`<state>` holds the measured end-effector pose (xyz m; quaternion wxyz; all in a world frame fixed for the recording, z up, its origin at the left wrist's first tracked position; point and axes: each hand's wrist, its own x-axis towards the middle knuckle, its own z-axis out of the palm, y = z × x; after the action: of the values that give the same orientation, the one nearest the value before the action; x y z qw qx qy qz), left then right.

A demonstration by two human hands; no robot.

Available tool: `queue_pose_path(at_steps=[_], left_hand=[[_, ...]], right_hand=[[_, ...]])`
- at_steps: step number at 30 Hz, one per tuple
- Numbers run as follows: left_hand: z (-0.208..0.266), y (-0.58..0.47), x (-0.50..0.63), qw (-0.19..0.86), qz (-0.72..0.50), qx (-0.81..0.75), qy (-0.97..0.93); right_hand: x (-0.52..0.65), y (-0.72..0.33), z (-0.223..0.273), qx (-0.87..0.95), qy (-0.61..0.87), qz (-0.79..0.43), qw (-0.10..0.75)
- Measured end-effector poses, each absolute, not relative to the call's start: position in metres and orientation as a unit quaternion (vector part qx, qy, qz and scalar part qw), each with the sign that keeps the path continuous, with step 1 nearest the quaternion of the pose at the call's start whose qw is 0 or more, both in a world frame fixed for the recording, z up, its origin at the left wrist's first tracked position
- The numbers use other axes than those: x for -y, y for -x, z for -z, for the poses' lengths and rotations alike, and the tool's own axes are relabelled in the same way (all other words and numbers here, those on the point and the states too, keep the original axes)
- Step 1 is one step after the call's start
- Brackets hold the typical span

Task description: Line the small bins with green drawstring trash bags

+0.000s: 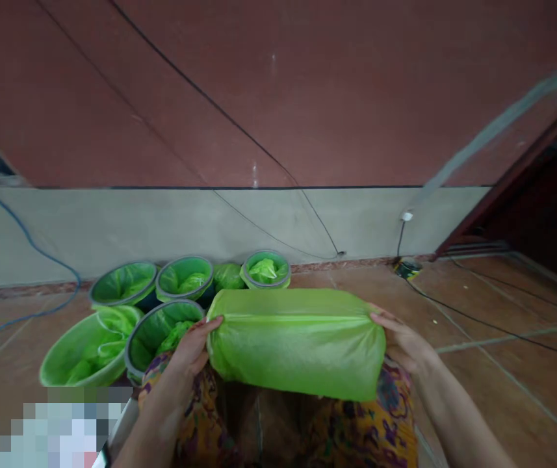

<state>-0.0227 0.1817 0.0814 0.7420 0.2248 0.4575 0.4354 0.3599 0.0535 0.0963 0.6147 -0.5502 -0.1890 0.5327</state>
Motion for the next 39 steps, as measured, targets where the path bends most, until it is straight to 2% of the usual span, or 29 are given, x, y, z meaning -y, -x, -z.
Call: queue_pose_path(at_steps=[5, 8, 11, 15, 18, 21, 25, 29, 31, 34, 39], left_hand=[[-0.092, -0.039, -0.206, 0.749, -0.437, -0.414, -0.277], [-0.105, -0.075, -0.211, 0.751, -0.461, -0.361, -0.305], [-0.12, -0.096, -0.21, 0.771, -0.451, -0.294, -0.341], [-0.134, -0.098, -0.209, 0.796, -0.378, -0.246, -0.404], [-0.139, -0.094, -0.211, 0.769, -0.327, -0.257, -0.486], [-0.14, -0.098, -0.214, 0.677, -0.32, -0.28, -0.6], [-0.132, -0.115, -0.215, 0.528, -0.385, -0.284, -0.701], [-0.119, -0.126, -0.217, 0.458, -0.412, -0.309, -0.725], [-0.116, -0.125, -0.221, 0.413, -0.414, -0.322, -0.744], [-0.118, -0.118, -0.227, 0.405, -0.44, -0.328, -0.732], [-0.133, -0.104, -0.222, 0.55, -0.488, -0.278, -0.618]], right_hand=[[-0.009, -0.384, -0.143, 0.232, 0.597, -0.304, 0.705], [0.022, -0.398, -0.163, 0.272, 0.612, -0.224, 0.708], [0.047, -0.41, -0.174, 0.291, 0.643, -0.207, 0.678], [0.066, -0.42, -0.178, 0.338, 0.689, -0.22, 0.602], [0.07, -0.426, -0.175, 0.383, 0.717, -0.187, 0.551], [0.07, -0.432, -0.169, 0.424, 0.775, -0.092, 0.459], [0.07, -0.44, -0.158, 0.478, 0.83, 0.071, 0.277], [0.075, -0.445, -0.152, 0.494, 0.834, 0.147, 0.196], [0.08, -0.446, -0.153, 0.497, 0.828, 0.145, 0.214], [0.087, -0.445, -0.16, 0.496, 0.8, 0.096, 0.324], [0.085, -0.422, -0.17, 0.415, 0.693, -0.023, 0.589]])
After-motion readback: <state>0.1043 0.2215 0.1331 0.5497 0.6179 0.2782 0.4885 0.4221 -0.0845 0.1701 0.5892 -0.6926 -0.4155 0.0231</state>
